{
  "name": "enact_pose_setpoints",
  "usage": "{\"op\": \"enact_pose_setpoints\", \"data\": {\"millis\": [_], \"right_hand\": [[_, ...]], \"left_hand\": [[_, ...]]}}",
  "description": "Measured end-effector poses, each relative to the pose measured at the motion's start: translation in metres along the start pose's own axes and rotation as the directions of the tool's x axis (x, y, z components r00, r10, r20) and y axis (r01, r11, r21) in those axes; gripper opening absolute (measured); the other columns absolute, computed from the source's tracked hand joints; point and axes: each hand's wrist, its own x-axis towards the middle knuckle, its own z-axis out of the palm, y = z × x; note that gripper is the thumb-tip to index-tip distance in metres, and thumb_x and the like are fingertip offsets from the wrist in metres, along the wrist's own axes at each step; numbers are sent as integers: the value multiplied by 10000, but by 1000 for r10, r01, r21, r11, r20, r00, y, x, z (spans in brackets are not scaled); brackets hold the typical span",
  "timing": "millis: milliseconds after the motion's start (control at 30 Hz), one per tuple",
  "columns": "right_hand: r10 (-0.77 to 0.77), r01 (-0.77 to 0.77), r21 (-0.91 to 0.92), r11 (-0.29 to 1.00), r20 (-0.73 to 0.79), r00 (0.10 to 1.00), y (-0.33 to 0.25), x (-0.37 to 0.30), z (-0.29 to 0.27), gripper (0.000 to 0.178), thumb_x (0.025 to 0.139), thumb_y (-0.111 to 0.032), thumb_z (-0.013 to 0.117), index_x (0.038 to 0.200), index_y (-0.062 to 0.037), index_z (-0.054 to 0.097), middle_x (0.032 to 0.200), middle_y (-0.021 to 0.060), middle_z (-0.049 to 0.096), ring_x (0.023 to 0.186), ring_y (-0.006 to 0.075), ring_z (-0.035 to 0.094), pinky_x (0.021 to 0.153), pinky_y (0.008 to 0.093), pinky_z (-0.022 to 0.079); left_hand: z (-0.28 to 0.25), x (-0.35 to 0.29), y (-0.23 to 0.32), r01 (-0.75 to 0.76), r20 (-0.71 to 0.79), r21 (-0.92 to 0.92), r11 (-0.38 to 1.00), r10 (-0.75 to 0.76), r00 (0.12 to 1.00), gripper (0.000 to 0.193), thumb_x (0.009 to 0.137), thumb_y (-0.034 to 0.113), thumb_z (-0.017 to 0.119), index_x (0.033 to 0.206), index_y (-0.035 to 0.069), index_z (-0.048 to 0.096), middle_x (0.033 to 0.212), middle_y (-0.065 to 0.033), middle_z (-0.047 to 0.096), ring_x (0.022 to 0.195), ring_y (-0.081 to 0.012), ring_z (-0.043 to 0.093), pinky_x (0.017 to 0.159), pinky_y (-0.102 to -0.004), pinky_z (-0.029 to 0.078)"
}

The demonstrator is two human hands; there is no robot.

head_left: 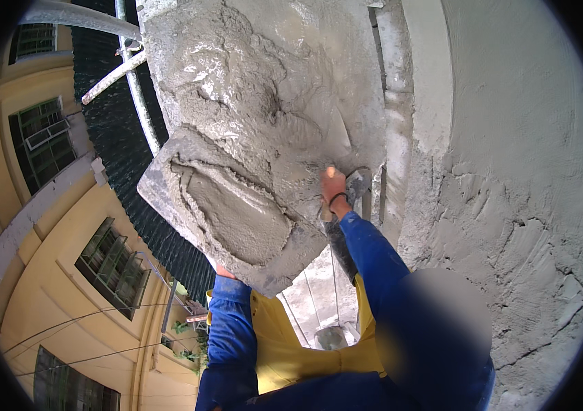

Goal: The person scoops wet cement from a pile on a scaffold plank using a trowel and applies it to a vertical wall. They repeatedly smooth and level the surface with a large rectangular float, working on different sections of the wall while standing on the scaffolding.

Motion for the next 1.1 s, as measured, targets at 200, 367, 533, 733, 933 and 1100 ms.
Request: {"op": "enact_pose_setpoints", "data": {"millis": [200, 367, 533, 733, 933, 1100], "right_hand": [[47, -123, 219, 968, 323, 945, -66, -22, 75, 271, 865, -223, 670, 716, -81, 493, 520, 16, 473, 366, 149, 472, 349, 338, 405], [-40, -121, 290, 949, 493, 869, -113, -48, 31, 299, 897, -230, 680, 736, -99, 464, 516, 7, 472, 371, 122, 455, 343, 310, 375], [-257, 151, 227, 962, 575, 777, -183, -121, -63, 292, 922, -223, 654, 736, -82, 480, 515, 4, 489, 369, 108, 461, 350, 296, 374], [-371, 174, 329, 928, 780, 503, -271, -281, -217, 140, 910, -113, 623, 921, -19, 520, 577, 37, 551, 470, 130, 554, 443, 307, 433], [-625, 752, -186, 633, 451, 637, -297, -438, -256, 336, 897, -165, 630, 1122, 35, 480, 825, 293, 626, 763, 488, 623, 654, 498, 504], [-685, 709, -187, 680, 182, 705, -300, -495, -287, 351, 905, -198, 643, 1123, 23, 478, 836, 280, 649, 763, 481, 634, 649, 536, 505]], "left_hand": [[-5, -25, -1, -55, -19, 9, 998, 56, 998, 560, 1009, 461, 354, 1366, 60, 515, 1352, -141, 562, 1201, -351, 546, 1036, -465, 446], [13, -38, -1, -105, -21, 16, 994, 106, 994, 560, 1008, 465, 357, 1362, 62, 519, 1347, -139, 566, 1196, -349, 549, 1032, -465, 448], [48, -43, -13, -143, 9, -13, 990, 143, 990, 561, 1006, 468, 360, 1358, 64, 523, 1342, -138, 571, 1191, -347, 553, 1028, -466, 451], [109, -46, -44, -132, 46, -52, 990, 135, 990, 562, 1005, 473, 363, 1354, 65, 528, 1335, -136, 575, 1186, -344, 558, 1023, -467, 454], [203, -70, -71, -58, 169, 65, 996, 46, 984, 562, 1003, 478, 366, 1350, 67, 533, 1329, -134, 580, 1180, -342, 562, 1018, -467, 458], [286, -95, -78, -22, 273, 298, 954, -63, 960, 563, 1002, 482, 369, 1346, 69, 537, 1324, -133, 584, 1175, -340, 566, 1014, -468, 460]]}}
